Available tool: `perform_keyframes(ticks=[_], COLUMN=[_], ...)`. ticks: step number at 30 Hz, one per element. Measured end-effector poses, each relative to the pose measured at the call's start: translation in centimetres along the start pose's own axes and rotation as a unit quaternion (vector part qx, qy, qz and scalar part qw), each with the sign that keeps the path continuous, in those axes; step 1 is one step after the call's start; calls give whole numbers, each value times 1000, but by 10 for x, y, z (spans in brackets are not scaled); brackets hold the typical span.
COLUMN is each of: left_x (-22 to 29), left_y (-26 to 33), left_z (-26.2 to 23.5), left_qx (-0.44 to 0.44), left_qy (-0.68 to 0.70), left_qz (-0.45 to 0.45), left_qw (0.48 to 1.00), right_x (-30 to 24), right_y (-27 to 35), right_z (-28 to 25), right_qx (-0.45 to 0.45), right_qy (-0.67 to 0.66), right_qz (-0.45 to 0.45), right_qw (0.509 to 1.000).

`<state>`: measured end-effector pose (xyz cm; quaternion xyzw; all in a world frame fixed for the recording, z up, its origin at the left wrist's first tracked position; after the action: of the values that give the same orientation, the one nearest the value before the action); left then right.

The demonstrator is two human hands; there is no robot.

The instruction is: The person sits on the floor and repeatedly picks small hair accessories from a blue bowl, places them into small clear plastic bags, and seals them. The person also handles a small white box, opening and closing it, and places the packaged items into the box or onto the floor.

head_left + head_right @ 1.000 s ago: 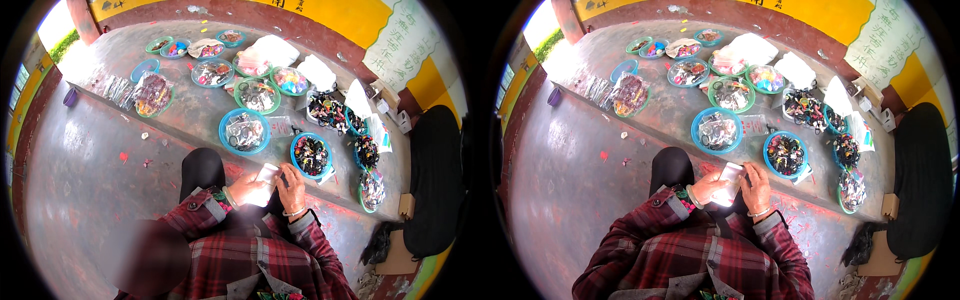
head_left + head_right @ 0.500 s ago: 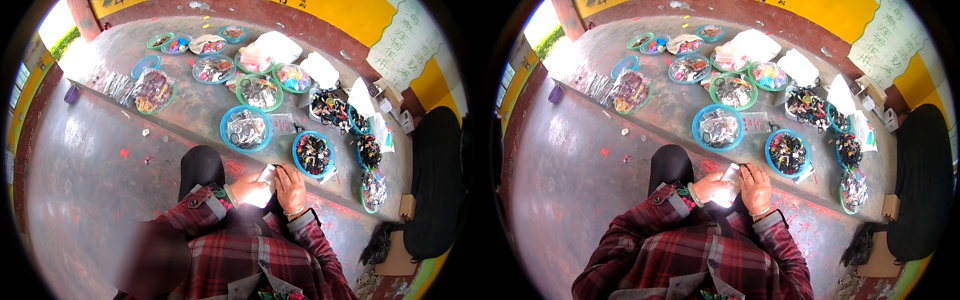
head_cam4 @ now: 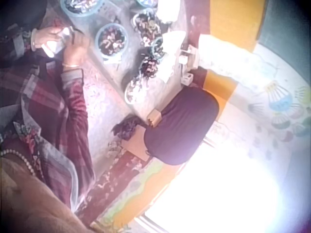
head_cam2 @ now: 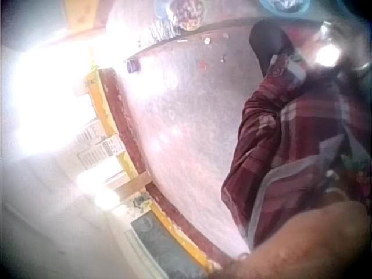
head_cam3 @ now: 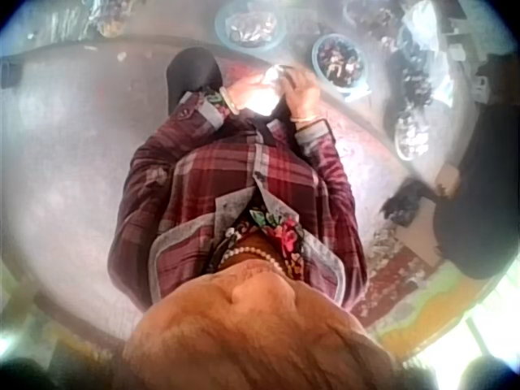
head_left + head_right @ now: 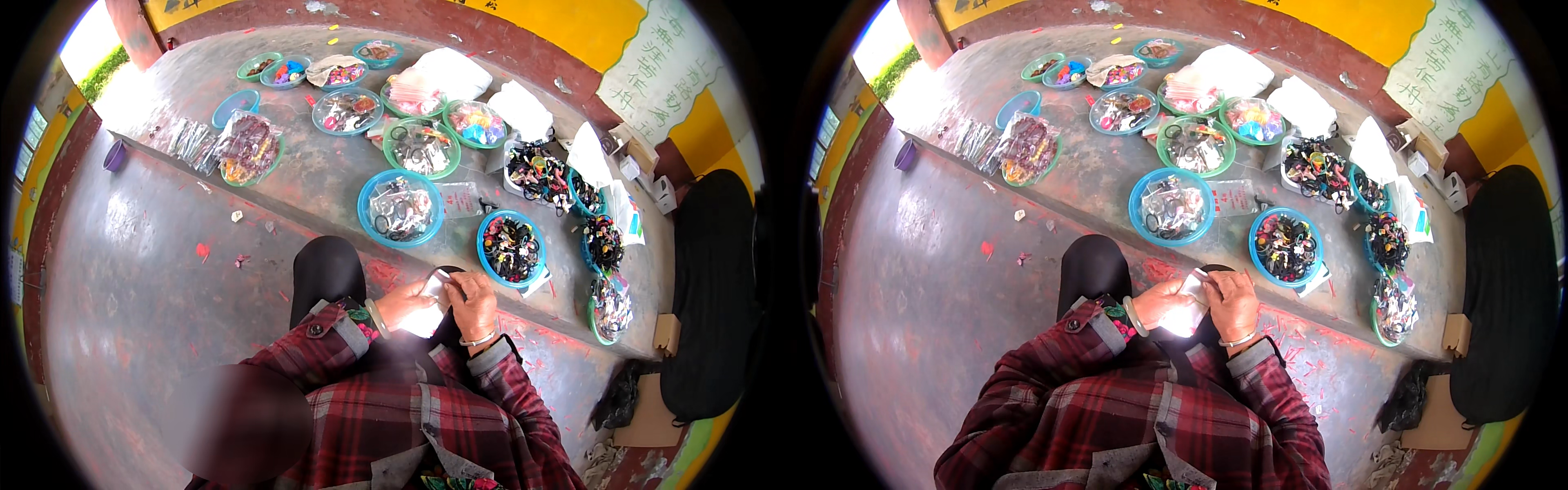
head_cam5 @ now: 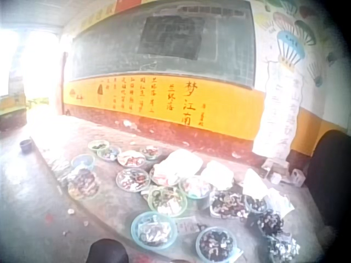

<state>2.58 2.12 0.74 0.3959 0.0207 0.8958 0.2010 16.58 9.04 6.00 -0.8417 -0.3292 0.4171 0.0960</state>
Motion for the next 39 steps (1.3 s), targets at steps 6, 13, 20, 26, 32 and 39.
perform_keyframes(ticks=[6,13,20,26,32,39], left_x=[3,-4,-4,-4,-6,-4], left_y=[0,-2,-2,-1,-2,0], left_z=[2,-8,-9,-10,-11,-7], left_qx=[23,42,68,87,102,117], left_qy=[-20,-49,-82,-21,-9,-9], left_qz=[7,-20,-13,-16,-43,-49], left_qw=[1000,998,994,996,994,992], right_x=[0,-10,-16,-16,-17,-10], right_y=[2,-1,-1,3,4,4], right_z=[5,1,1,1,1,4], right_qx=[12,17,-13,6,1,-18], right_qy=[57,125,194,219,222,230], right_qz=[-61,-138,-192,-226,-225,-242], right_qw=[996,982,962,949,949,943])
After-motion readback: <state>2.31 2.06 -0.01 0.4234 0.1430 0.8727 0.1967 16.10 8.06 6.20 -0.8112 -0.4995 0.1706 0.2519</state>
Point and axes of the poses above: each hand's wrist, its own y-axis away from the middle knuckle, its own z-axis out of the palm, x = y × z, the point moved 2 cm from there along -y, towards the middle knuckle, and after that the axes turned 2 degrees about -y, right-handed, at the moved point
